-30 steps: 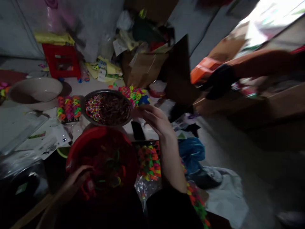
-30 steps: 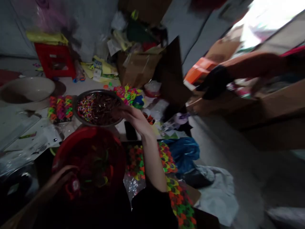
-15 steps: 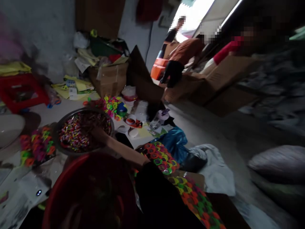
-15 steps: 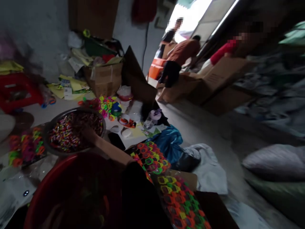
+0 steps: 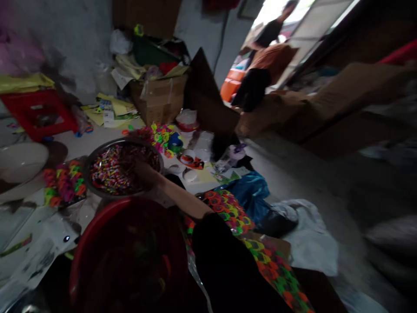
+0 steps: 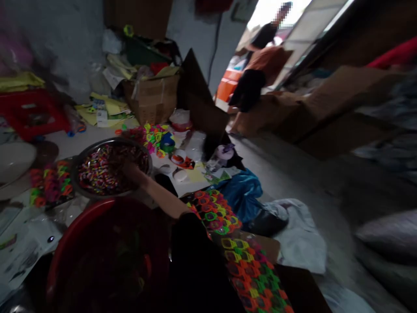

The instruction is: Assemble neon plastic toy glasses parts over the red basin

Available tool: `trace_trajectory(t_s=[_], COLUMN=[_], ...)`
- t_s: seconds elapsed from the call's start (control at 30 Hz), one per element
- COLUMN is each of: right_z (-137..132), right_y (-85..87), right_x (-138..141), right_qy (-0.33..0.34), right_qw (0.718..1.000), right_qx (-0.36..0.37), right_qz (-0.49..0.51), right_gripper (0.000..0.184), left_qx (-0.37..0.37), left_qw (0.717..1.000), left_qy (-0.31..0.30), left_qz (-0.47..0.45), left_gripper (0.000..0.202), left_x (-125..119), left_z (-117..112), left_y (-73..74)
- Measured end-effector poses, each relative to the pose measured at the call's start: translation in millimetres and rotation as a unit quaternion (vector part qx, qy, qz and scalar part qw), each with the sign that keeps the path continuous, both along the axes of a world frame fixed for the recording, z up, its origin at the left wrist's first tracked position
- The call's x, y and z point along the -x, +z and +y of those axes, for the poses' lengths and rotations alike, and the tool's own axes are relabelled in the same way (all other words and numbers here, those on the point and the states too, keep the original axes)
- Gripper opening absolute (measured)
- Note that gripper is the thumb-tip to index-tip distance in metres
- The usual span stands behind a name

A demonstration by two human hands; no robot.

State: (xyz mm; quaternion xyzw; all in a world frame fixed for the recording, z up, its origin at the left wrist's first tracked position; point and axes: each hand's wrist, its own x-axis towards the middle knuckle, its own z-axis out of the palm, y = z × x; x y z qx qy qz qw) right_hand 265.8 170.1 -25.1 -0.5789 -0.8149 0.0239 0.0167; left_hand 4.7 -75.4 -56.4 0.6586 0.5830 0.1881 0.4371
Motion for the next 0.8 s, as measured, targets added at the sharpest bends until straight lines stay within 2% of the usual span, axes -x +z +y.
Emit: trace_trajectory(t_s=[0.2, 0.37, 0.6, 0.8], right_z=[1, 1, 18, 37], right_y=[-7.3, -4.6, -10.0, -14.4], right_x=[-20, -13, 11, 10], right_qy=[0.019, 0.03, 0.171, 0.251], right_qw=[1.0, 0.999, 0.981, 0.959], right_qx=[0.005, 0.011, 0.02, 0.015], right_qz=[-0.012, -0.035, -0.093, -0.132], right_gripper=[0.035, 0.04, 0.041, 0.04], left_qx=[0.024, 0.017, 0.007, 0.01], left_qw=[0.997, 0.997, 0.996, 0.995], left_qy=[0.067, 0.074, 0.091, 0.104], left_qz=[0.005, 0.005, 0.008, 0.0], left_gripper=[0.033, 0.032, 0.031, 0.023], left_x=[-1, -1, 1, 0], left_z=[-4, 1, 4, 4], left_y=[-13.4, -16.3, -27.5, -41.2])
